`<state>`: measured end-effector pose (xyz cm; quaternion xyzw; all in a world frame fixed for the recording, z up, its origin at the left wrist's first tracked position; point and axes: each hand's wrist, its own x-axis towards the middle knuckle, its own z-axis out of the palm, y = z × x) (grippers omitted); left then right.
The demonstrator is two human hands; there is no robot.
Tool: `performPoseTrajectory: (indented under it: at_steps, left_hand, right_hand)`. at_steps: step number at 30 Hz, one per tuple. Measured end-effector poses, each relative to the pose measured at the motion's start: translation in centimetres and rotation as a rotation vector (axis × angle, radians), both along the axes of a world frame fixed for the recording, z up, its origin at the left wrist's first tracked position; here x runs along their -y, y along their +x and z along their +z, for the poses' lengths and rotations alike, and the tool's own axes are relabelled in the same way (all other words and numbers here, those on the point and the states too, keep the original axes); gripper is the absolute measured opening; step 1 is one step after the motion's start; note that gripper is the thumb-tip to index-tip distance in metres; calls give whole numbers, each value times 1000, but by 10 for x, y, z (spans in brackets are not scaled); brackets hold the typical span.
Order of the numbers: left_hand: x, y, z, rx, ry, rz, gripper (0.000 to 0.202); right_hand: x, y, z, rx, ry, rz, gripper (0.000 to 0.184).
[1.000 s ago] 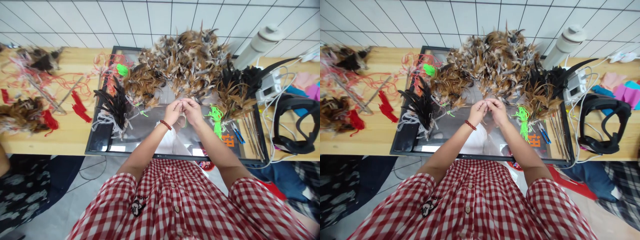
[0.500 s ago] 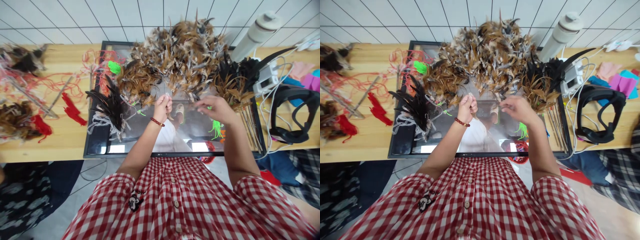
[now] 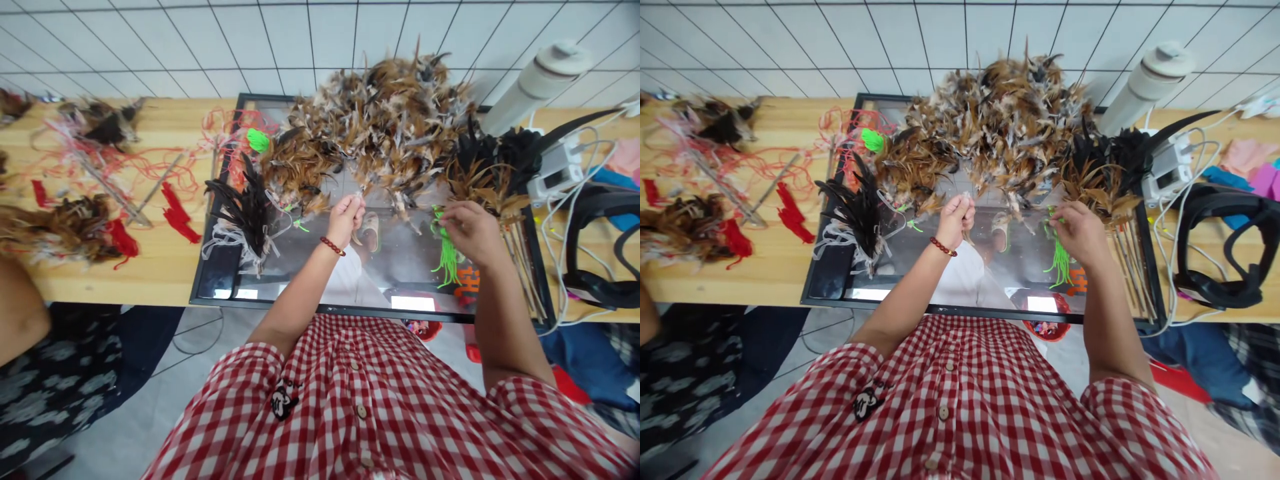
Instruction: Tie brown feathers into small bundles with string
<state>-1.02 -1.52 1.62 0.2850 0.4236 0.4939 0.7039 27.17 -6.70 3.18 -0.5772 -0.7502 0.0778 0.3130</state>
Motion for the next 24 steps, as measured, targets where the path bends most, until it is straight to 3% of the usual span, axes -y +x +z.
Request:
performPoseTrajectory:
  at_steps: [5,6,8,11,16,20,24]
  left_hand:
    - [0,2,-1,2,-5,-11,33]
    - [0,2,-1,0,-5,-10,32]
    - [0,2,-2,2,-2,-3,32]
    - [0,2,-4,26,32,18,31]
    - [0,1,-7,29,62,58,29]
    - [0,3,-10,10,78,84,26]
    - [1,6,-13,-45,146,71,21]
  right_hand:
    - [-9,-35,39,-595,405,-307,21]
    - [-13,-45,44,-612,421,-284,22]
    - [-23,-65,47,-511,302,-115,21]
    - [-39,-96,32,-476,27,68,29]
    - [-62,-134,-13,-880,-333,43,49]
    - [-63,-141,-32,-832,-373,40,44]
    - [-55,-139,-34,-704,-288,14,30]
